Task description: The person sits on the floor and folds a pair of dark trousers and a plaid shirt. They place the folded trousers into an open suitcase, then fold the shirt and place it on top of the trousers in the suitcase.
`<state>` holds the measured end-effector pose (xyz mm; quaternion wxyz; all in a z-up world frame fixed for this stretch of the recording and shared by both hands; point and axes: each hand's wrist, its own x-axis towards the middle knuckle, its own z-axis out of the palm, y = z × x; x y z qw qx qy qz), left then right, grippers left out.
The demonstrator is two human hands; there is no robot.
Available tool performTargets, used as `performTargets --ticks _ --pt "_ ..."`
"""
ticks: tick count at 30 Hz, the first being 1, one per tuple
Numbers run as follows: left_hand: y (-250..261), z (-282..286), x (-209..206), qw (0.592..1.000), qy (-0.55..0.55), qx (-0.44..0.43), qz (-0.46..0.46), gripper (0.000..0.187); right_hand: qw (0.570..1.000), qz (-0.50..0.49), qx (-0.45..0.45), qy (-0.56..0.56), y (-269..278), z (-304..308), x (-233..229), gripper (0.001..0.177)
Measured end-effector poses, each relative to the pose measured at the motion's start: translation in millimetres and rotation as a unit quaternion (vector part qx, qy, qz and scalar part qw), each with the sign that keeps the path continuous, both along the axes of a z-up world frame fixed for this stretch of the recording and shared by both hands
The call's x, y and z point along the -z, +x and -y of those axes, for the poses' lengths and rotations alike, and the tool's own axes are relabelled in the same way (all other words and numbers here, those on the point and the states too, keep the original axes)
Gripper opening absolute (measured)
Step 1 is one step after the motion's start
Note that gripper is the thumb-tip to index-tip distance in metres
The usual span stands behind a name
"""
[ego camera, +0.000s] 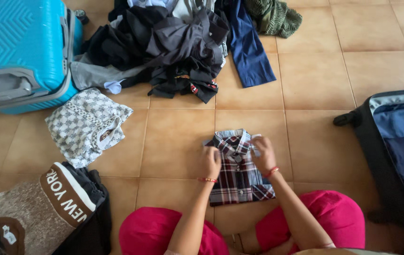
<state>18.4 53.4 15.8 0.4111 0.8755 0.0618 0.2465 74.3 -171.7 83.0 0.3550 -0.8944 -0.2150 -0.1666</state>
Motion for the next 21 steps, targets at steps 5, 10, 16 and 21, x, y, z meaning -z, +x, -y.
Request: performTargets --ticks 5,10,16,21 --pt "-32 22 -30 0.992 -0.011 0.096 -0.077 0.012 0.987 -0.014 -0.070 -0.146 -9 -40 -17 0.046" --pt "-35 21 -51 0.952 -0.206 0.140 -0.175 0.027 0.992 -0.033 -0.029 -0.119 1 -39 -10 0.014" --pt "-30 29 -50 0.979 -0.085 0.087 -0.164 0.027 0.997 -0.011 0.043 -0.070 -7 -44 24 0.013" --pt "-23 45 -31 0.992 0.083 0.015 -0.091 0.029 0.997 -0.012 0.054 -0.058 -9 -44 42 0.021"
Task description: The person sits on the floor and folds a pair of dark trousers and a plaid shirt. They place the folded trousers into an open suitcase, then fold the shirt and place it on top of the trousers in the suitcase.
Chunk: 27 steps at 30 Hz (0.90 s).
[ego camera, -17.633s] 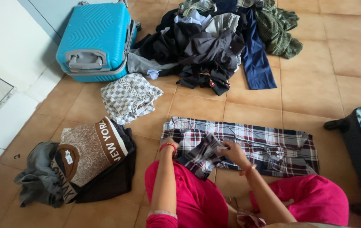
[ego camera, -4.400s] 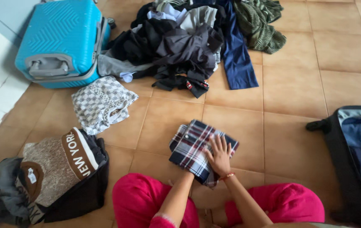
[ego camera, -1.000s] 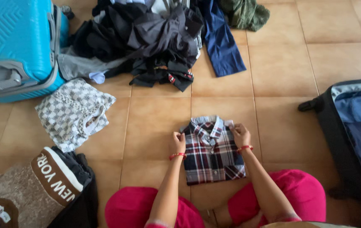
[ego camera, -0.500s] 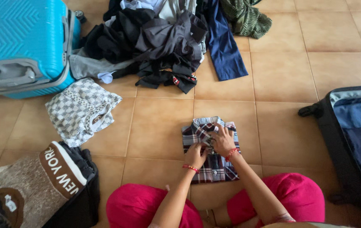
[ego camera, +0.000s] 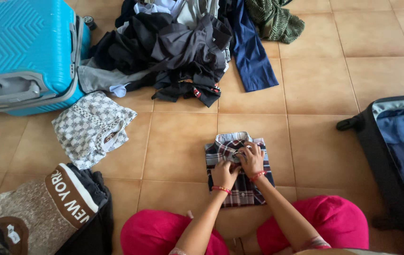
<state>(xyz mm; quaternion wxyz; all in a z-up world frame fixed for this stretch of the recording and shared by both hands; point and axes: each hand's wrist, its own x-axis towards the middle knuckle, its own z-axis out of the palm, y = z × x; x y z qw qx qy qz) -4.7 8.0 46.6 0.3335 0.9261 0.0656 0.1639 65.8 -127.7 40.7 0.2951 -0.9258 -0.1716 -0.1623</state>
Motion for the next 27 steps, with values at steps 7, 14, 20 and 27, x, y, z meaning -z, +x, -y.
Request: performTargets --ticks 7,14,20,27 --pt "14 11 44 0.996 -0.012 -0.023 -0.084 0.018 0.995 0.086 0.013 0.057 -4 0 7 0.042" --pt "11 9 61 0.998 0.042 0.010 -0.046 0.019 0.994 -0.036 0.028 -0.096 -23 2 -6 0.007" --pt "5 -2 44 0.996 0.072 0.037 0.023 0.049 0.997 -0.009 -0.056 -0.045 -45 1 -21 0.026" --pt "9 -13 19 0.990 0.088 0.056 -0.095 0.066 0.976 -0.022 -0.104 -0.192 -62 10 -18 0.062"
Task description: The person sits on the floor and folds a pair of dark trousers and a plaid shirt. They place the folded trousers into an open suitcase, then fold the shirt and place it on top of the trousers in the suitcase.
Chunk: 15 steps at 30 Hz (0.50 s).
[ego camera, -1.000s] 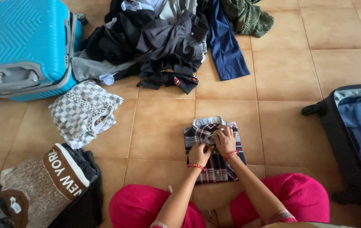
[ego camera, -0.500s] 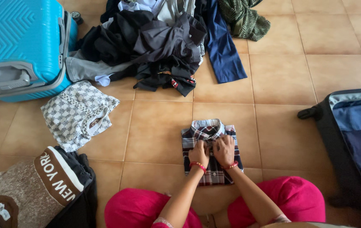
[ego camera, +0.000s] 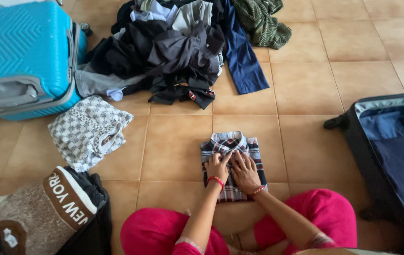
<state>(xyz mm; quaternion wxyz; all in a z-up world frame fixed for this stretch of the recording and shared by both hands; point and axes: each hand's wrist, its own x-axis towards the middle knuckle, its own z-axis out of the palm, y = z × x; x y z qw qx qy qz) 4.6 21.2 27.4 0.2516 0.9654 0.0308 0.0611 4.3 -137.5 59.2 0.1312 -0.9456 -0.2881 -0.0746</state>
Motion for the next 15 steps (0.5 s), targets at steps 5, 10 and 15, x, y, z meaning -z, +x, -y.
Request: performTargets --ticks 5,10,15 --pt "16 -8 -12 0.994 -0.033 0.007 -0.102 0.062 0.995 -0.023 -0.061 -0.081 -20 12 0 0.064" --pt "20 -10 -31 0.980 0.024 0.037 -0.192 0.066 0.992 -0.066 -0.085 -0.067 -54 16 -6 0.065" --pt "9 3 -42 0.996 0.039 0.008 -0.083 0.061 0.986 -0.151 -0.061 -0.029 -78 26 -16 0.064"
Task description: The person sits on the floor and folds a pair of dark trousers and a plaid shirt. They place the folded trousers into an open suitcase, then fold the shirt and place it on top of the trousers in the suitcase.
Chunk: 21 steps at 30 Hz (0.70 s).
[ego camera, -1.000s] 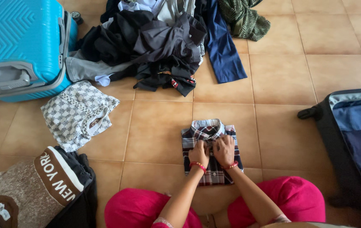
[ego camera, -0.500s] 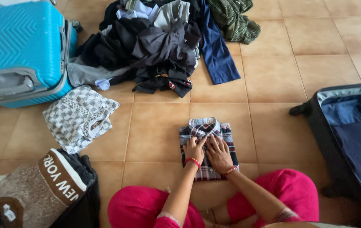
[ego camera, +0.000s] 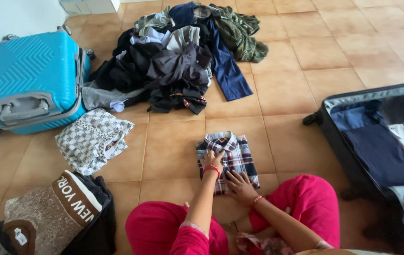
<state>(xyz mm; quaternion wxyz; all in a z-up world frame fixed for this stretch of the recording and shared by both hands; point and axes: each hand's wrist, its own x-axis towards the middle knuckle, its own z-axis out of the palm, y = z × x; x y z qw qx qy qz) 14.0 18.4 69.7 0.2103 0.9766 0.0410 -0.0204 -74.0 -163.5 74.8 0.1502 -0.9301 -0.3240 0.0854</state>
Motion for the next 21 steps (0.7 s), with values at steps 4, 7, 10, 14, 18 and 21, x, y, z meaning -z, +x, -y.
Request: performTargets --ticks 4,7,10,14,18,21 --pt "-43 7 8 0.987 0.045 0.067 0.142 0.047 0.987 0.079 0.092 0.108 12 11 -4 0.047" --pt "-67 9 13 0.971 0.050 0.140 0.185 0.041 0.970 0.137 0.140 0.142 21 8 -3 0.049" --pt "-67 14 14 0.954 0.084 0.139 0.251 0.049 0.973 0.152 0.146 0.098 24 1 1 0.054" --pt "-49 15 11 0.981 0.057 0.079 0.170 0.048 0.978 0.143 0.147 0.034 28 -5 6 0.060" --pt "-42 16 15 0.993 0.071 -0.005 0.096 0.045 0.980 0.110 0.163 0.009 30 -3 16 0.063" --pt "-40 20 19 0.992 0.081 -0.059 0.082 0.051 0.975 0.086 0.202 -0.012 32 -1 23 0.067"
